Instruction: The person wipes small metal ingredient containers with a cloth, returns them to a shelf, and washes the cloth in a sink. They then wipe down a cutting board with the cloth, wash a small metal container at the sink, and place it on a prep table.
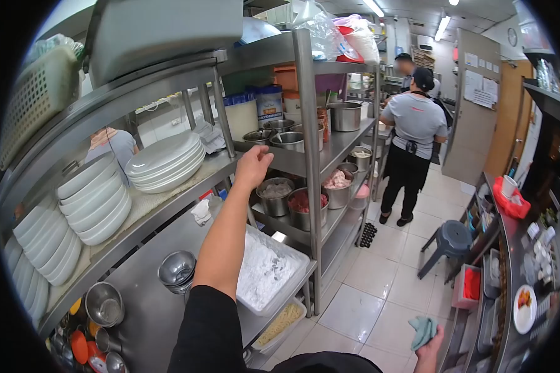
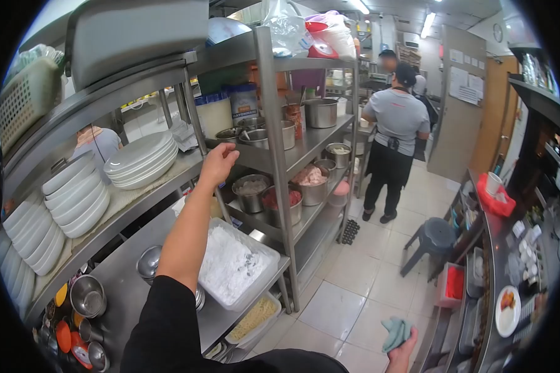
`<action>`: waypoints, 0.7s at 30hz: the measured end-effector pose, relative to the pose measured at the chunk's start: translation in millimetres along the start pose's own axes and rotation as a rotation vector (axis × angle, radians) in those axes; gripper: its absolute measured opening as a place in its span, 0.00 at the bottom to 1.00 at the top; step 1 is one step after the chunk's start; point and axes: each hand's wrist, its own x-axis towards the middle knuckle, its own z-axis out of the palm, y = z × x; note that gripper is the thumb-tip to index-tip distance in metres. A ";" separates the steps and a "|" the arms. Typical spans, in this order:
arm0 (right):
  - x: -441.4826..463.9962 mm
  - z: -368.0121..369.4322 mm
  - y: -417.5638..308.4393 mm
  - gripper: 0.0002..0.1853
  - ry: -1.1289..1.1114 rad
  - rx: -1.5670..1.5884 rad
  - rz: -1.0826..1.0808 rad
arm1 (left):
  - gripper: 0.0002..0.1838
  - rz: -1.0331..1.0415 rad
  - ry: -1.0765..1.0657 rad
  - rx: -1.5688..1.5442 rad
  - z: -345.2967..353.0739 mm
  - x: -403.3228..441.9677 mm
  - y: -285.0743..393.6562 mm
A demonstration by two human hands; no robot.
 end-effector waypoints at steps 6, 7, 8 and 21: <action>181.5 109.7 6.7 0.27 -0.052 -0.051 0.229 | 0.25 0.048 -0.201 0.421 22.7 74.7 30.0; 200.2 127.7 12.0 0.27 -0.093 -0.079 0.250 | 0.25 0.036 -0.229 0.423 21.0 80.6 34.1; 216.4 141.6 19.6 0.27 -0.128 -0.100 0.271 | 0.25 0.027 -0.263 0.427 20.2 85.8 36.5; 346.7 198.6 23.7 0.29 -0.271 -0.179 0.406 | 0.17 0.052 -0.098 0.443 39.0 78.7 46.0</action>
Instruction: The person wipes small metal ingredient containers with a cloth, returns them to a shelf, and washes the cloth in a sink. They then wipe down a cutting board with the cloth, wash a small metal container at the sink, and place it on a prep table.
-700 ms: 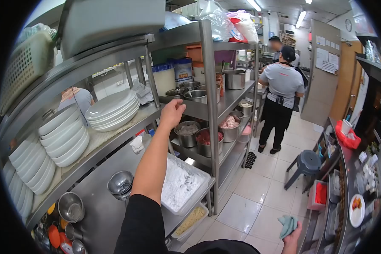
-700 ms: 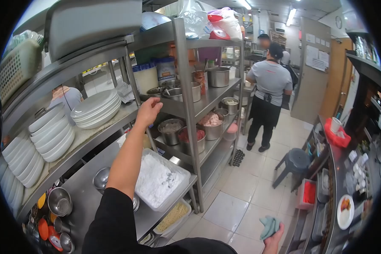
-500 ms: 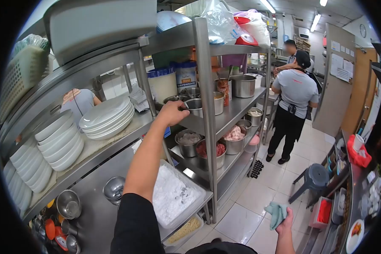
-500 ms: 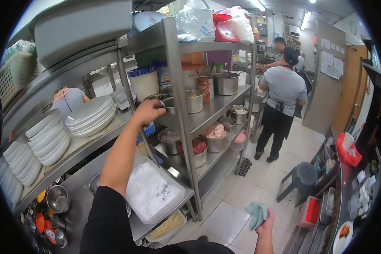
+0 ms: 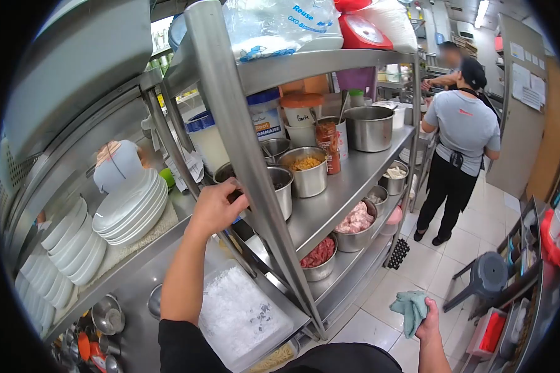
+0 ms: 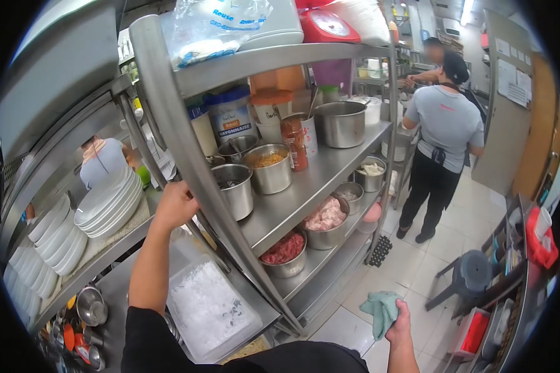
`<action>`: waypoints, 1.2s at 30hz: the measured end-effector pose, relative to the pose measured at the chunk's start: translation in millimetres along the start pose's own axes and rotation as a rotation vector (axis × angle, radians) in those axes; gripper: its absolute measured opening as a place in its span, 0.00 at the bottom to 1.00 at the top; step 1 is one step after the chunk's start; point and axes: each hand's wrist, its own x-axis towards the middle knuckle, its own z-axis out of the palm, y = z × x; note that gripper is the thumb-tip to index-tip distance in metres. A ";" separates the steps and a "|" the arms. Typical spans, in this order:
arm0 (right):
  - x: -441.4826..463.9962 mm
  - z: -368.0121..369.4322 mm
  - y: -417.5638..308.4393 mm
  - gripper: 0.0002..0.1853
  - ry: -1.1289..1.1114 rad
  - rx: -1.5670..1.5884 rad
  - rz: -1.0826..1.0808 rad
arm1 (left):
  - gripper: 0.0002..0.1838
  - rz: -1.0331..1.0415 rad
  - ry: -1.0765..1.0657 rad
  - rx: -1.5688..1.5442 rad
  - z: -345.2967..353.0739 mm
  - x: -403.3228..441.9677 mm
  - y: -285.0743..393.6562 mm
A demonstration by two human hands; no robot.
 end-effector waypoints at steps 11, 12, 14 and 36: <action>115.7 69.0 -46.3 0.32 -0.283 -0.077 0.202 | 0.10 -0.106 0.405 -0.042 -2.2 -10.6 16.1; 120.6 72.8 -47.3 0.33 -0.316 -0.069 0.225 | 0.10 -0.111 0.435 -0.009 -7.1 -13.8 18.9; 127.2 78.3 -48.2 0.34 -0.382 -0.051 0.276 | 0.10 -0.243 0.475 -0.098 -20.1 -23.6 37.2; -49.6 197.8 -1.7 0.38 -1.517 -0.590 -1.012 | 0.17 -0.579 0.411 0.010 52.3 -322.7 226.1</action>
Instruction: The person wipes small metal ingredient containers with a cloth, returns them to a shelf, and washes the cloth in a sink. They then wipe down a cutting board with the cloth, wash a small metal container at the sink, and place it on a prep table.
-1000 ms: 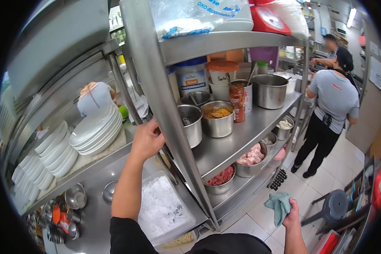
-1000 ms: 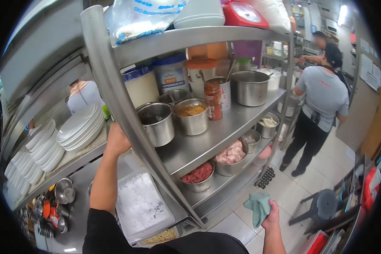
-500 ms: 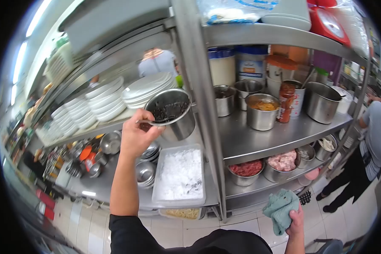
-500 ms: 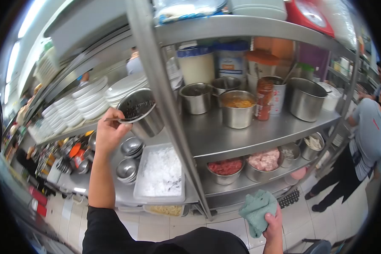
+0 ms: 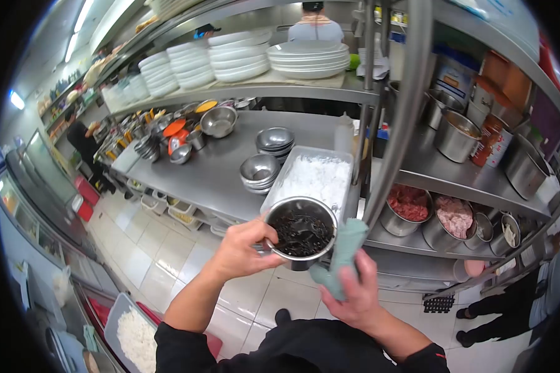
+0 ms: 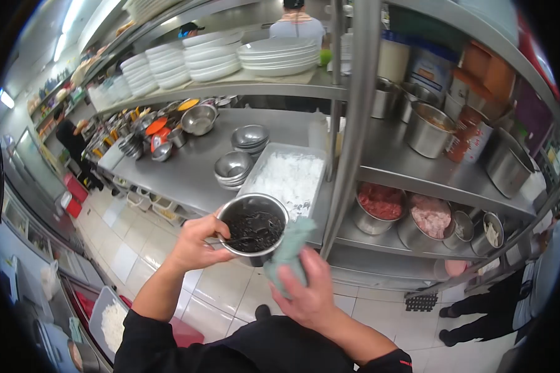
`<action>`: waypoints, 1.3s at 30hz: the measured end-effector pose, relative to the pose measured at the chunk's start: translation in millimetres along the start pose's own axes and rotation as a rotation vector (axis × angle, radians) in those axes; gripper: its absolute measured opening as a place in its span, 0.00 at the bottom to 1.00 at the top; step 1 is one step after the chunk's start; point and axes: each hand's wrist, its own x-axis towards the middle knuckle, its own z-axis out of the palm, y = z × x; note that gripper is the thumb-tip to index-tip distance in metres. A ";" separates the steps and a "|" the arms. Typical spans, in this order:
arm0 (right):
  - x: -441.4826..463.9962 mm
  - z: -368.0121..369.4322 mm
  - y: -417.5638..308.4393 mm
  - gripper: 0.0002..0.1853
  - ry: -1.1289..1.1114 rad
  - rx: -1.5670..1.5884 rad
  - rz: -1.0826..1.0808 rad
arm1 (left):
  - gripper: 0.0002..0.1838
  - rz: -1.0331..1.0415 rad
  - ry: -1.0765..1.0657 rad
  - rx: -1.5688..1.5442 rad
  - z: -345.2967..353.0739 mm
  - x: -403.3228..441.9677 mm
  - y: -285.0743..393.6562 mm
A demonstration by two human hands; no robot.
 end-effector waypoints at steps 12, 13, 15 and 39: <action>33.2 86.7 11.8 0.23 -0.148 0.222 -0.103 | 0.16 0.079 -0.229 -0.109 -78.0 -73.6 -28.1; 37.5 92.2 9.6 0.23 -0.161 0.289 -0.063 | 0.16 0.074 -0.232 -0.110 -84.8 -77.2 -27.5; 44.0 103.9 8.1 0.20 -0.202 0.465 0.045 | 0.16 0.102 -0.213 -0.164 -95.6 -83.4 -34.1; -68.2 242.3 8.9 0.29 -0.089 1.760 1.742 | 0.18 -0.409 0.184 -0.035 -107.8 -137.0 -164.7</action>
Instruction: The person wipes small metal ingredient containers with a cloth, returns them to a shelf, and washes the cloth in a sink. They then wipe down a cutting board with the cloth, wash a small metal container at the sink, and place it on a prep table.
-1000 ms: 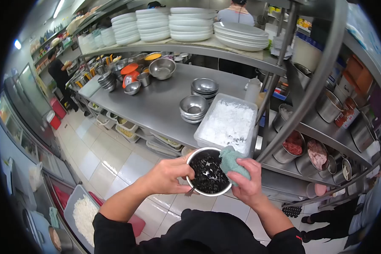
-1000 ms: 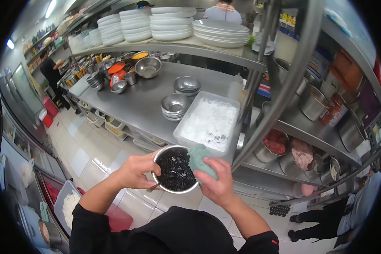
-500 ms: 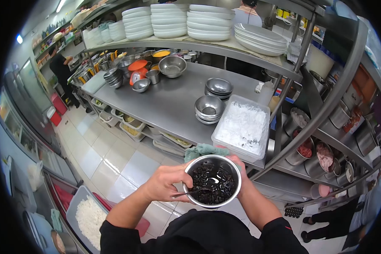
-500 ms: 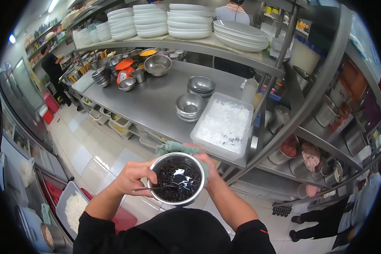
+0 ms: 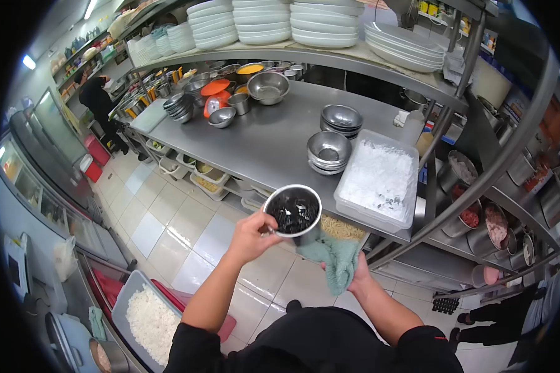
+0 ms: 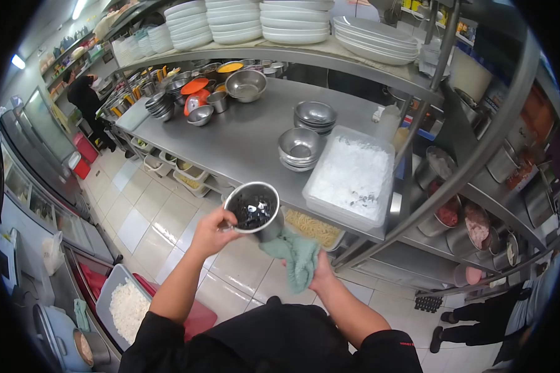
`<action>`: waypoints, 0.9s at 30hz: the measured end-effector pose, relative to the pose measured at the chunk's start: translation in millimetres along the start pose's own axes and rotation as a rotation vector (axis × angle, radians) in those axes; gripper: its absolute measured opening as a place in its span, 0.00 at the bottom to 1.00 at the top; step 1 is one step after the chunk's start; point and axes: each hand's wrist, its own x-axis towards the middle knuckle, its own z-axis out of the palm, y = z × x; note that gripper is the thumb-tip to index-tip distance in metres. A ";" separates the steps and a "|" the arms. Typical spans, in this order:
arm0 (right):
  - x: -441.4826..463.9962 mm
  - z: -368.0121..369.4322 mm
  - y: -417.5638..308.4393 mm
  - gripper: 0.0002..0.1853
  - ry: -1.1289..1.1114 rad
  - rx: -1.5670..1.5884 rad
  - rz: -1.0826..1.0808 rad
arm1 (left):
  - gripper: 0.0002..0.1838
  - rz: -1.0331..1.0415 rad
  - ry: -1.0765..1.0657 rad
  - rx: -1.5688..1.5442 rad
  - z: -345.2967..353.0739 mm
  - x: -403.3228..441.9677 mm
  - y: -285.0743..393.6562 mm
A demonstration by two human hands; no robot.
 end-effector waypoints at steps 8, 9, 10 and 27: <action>21.6 -4.4 13.0 0.25 0.092 -0.050 -0.135 | 0.19 -0.035 0.217 0.148 9.2 83.1 -104.4; 24.0 -14.9 12.9 0.25 0.113 -0.076 -0.126 | 0.19 -0.059 0.240 0.153 12.0 95.3 -117.5; 26.9 -23.0 9.5 0.26 0.070 -0.056 -0.082 | 0.19 -0.130 0.242 0.149 12.6 107.7 -126.2; 198.7 79.0 -7.4 0.23 0.267 -1.144 -0.382 | 0.27 -0.447 0.157 -0.098 -53.8 219.2 -233.4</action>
